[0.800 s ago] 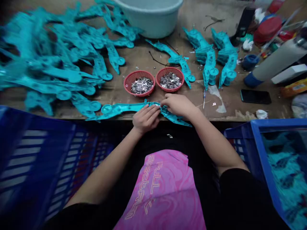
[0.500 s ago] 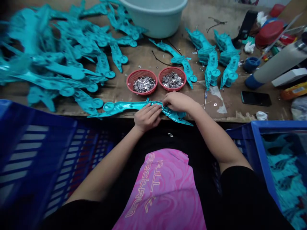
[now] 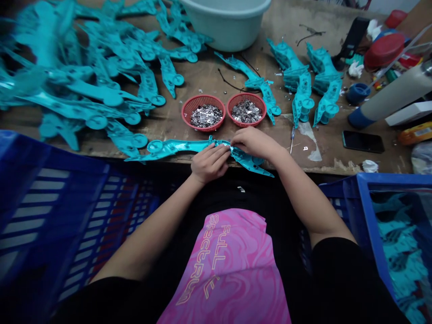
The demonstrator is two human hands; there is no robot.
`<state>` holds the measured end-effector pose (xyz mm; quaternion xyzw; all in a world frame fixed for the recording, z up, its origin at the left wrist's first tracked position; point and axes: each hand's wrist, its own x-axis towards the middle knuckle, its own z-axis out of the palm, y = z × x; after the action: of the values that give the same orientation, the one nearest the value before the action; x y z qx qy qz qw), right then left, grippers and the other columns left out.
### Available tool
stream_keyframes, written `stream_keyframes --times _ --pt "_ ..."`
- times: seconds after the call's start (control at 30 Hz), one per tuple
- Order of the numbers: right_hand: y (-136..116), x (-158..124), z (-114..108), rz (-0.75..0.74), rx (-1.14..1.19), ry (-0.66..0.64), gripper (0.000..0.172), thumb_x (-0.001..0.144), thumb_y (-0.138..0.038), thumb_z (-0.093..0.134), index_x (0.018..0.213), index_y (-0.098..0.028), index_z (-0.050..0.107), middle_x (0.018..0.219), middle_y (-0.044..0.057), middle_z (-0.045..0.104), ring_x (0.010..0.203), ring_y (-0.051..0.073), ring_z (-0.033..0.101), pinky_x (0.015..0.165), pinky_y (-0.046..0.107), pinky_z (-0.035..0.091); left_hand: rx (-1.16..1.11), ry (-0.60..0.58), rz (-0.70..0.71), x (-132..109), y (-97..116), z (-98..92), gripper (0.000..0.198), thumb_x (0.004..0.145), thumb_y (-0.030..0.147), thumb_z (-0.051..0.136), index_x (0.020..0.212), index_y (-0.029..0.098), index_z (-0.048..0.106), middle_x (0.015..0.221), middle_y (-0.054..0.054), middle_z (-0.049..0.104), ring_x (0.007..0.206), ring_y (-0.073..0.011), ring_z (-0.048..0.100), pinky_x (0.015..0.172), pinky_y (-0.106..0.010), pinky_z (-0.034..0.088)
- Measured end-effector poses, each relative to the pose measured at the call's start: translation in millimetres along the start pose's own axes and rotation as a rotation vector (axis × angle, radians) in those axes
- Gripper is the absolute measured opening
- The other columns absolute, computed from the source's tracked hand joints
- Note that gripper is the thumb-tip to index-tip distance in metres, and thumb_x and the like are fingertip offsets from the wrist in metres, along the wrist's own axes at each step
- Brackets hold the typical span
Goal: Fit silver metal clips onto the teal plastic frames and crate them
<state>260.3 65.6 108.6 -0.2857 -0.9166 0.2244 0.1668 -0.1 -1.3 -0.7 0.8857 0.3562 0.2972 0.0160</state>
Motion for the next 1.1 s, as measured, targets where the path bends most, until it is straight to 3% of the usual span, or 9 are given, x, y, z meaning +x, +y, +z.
stream_keyframes --times 0.27,0.43,0.67,0.9,1.1 --pt "-19 15 -2 0.011 -0.283 -0.233 0.027 0.108 -0.01 0.063 0.114 -0.012 0.089 0.111 0.015 0.079 0.097 0.024 0.07 0.087 0.034 0.049 -0.051 -0.005 -0.017 -1 -3 4.0 0.048 0.107 0.036 0.061 0.151 0.024 0.078 0.156 -0.014 0.072 0.149 -0.0368 0.069 0.132 -0.064 0.055" --pt "-23 18 -3 0.011 -0.401 -0.306 0.029 0.108 -0.01 0.061 0.117 -0.013 0.089 0.11 0.014 0.078 0.096 0.024 0.067 0.086 0.035 0.046 -0.021 0.037 0.028 -1 -4 4.8 0.048 0.107 0.034 0.062 0.152 0.023 0.077 0.154 -0.014 0.073 0.147 -0.0369 0.071 0.129 -0.063 0.057" --pt "-22 16 0 -0.021 -0.442 -0.287 0.029 0.11 -0.011 0.058 0.117 -0.012 0.086 0.112 0.015 0.076 0.098 0.025 0.064 0.087 0.036 0.044 0.056 0.096 0.082 0 -3 4.6 0.047 0.105 0.031 0.063 0.148 0.02 0.079 0.15 -0.015 0.076 0.142 -0.0357 0.075 0.125 -0.058 0.062" --pt "-18 14 4 -0.034 -0.436 -0.253 0.03 0.109 -0.013 0.06 0.116 -0.015 0.089 0.109 0.014 0.075 0.095 0.024 0.063 0.085 0.036 0.043 -0.042 -0.036 -0.037 3 1 0.2 0.048 0.106 0.036 0.06 0.146 0.022 0.08 0.153 -0.014 0.074 0.148 -0.0368 0.07 0.131 -0.063 0.055" --pt "-21 11 2 -0.048 -0.453 -0.239 0.032 0.11 -0.014 0.058 0.122 -0.013 0.088 0.112 0.016 0.075 0.101 0.027 0.064 0.089 0.037 0.045 -0.042 -0.055 -0.054 4 2 -1.9 0.047 0.106 0.038 0.059 0.145 0.023 0.081 0.153 -0.013 0.075 0.148 -0.0362 0.07 0.132 -0.063 0.054"
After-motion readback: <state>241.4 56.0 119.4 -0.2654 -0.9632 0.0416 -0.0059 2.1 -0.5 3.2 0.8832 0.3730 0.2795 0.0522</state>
